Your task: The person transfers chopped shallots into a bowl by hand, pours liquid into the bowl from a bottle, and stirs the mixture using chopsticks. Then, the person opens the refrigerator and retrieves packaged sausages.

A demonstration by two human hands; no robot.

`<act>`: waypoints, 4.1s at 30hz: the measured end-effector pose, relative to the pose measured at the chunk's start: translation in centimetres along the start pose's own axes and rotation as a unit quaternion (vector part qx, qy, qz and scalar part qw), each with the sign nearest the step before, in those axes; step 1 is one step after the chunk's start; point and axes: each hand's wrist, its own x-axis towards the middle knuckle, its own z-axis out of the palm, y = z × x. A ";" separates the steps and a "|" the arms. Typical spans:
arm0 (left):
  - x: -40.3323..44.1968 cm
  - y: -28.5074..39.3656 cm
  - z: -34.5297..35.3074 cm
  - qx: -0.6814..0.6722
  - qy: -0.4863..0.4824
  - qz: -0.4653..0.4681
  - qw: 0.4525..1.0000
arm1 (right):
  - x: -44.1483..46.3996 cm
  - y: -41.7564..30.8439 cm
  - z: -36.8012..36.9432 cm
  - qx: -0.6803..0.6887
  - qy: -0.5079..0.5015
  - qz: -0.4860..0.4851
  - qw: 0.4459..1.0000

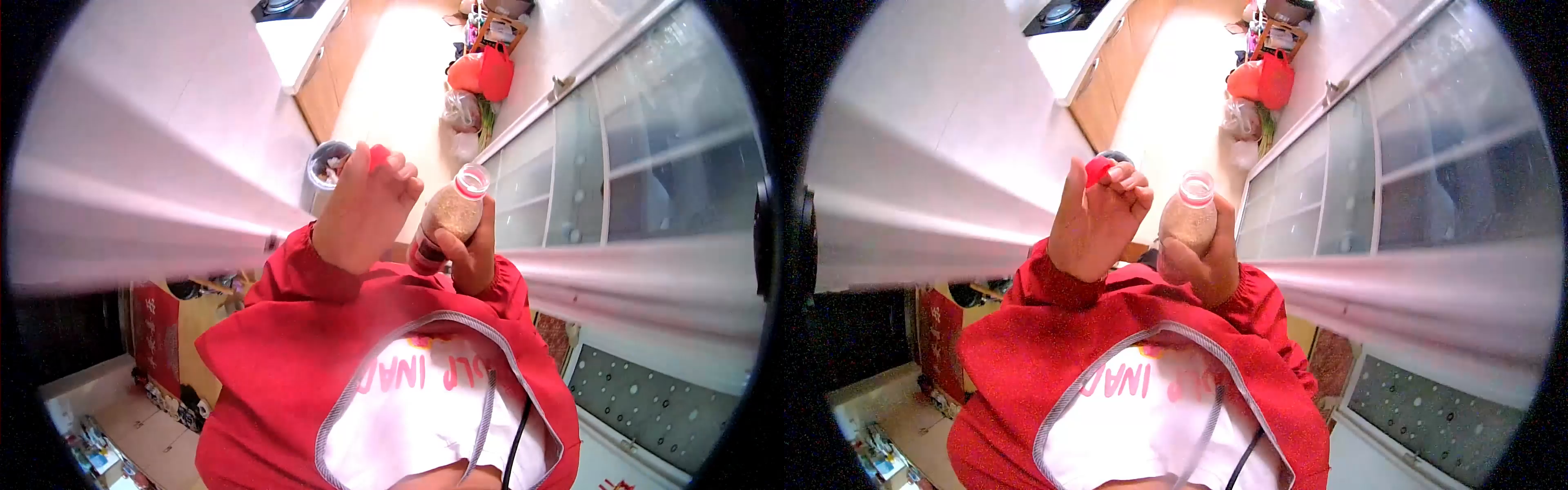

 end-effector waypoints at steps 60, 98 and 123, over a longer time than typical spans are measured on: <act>165.4 61.8 -34.4 0.359 0.327 0.331 0.809 | 201.2 41.0 -22.9 -0.352 -0.281 0.018 0.893; 173.7 71.8 -37.1 0.278 0.471 0.458 0.701 | 214.7 48.8 -17.0 -0.393 -0.415 -0.049 0.819; 173.6 72.1 -37.1 0.335 0.454 0.448 0.694 | 214.3 49.2 -17.2 -0.398 -0.391 -0.076 0.827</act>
